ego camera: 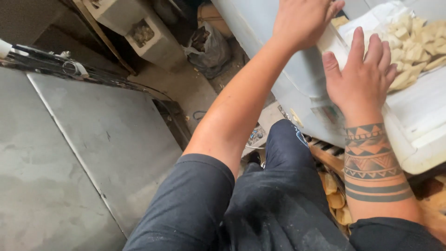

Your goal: Rolling out dough, cutting it into decorative shapes, and placing the prepared dough into a freezer for storage.

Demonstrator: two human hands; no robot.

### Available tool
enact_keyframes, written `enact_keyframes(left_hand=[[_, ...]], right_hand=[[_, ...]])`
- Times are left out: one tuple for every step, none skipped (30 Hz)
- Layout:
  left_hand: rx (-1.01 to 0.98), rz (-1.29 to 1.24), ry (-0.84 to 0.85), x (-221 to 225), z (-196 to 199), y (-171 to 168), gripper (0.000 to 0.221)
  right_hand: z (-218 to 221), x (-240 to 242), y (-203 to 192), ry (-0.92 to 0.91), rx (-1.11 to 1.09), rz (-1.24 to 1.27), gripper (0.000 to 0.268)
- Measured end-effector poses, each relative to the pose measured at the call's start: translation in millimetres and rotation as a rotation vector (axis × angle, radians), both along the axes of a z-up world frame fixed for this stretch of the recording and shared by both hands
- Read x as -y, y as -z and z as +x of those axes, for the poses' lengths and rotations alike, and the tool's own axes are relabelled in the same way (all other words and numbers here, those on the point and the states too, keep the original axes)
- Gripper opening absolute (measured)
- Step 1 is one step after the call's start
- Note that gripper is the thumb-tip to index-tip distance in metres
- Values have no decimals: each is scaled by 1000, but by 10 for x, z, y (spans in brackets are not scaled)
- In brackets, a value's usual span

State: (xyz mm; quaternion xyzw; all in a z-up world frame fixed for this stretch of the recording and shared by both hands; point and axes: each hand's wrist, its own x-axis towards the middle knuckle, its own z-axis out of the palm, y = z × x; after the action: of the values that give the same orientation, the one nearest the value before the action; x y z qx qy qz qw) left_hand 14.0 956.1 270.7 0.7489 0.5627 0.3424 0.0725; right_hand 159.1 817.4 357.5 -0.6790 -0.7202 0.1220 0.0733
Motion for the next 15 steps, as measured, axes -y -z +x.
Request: enact_keyframes(left_hand=[[-137, -26, -36, 34, -3, -39, 29], [-273, -53, -74, 67, -8, -71, 41], [-279, -49, -91, 98, -2, -105, 41], [-286, -42, -107, 124, 6, -130, 41], [-292, -35, -122, 145, 9, -150, 41], [-300, -30, -139, 152, -4, -173, 41], [-312, -45, -120, 167, -5, -180, 40], [-323, -61, -101, 166, -1, -179, 42], [-331, -62, -112, 216, -18, -200, 42], [-317, -54, -128, 240, -25, -219, 43], [-303, -36, -126, 206, -9, -247, 45], [-310, -26, -117, 267, -74, -299, 45], [-246, -86, -70, 307, -83, -344, 43], [-183, -146, -23, 332, -91, -366, 43], [-178, -165, 1, 228, -211, -333, 43]], right_hand=[[-46, -82, -37, 22, -37, -57, 74], [-98, -162, -71, 43, -73, -115, 73], [-111, -225, -71, 26, -80, -110, 73], [-125, -292, -64, 47, -104, -137, 70], [-146, -362, -52, 68, -129, -163, 67], [-172, -421, -72, 51, -136, -157, 67], [-190, -477, -85, 81, -170, -208, 72], [-205, -549, -90, 110, -204, -260, 76], [-252, -588, -128, 98, -211, -261, 76], [-291, -653, -164, 123, -224, -338, 78], [-317, -746, -208, 166, -241, -406, 81], [-305, -790, -96, 173, -252, -397, 81], [-241, -837, 19, 92, -249, -387, 86], [-173, -903, 155, 12, -245, -377, 92], [-117, -869, 270, 37, -241, -395, 92]])
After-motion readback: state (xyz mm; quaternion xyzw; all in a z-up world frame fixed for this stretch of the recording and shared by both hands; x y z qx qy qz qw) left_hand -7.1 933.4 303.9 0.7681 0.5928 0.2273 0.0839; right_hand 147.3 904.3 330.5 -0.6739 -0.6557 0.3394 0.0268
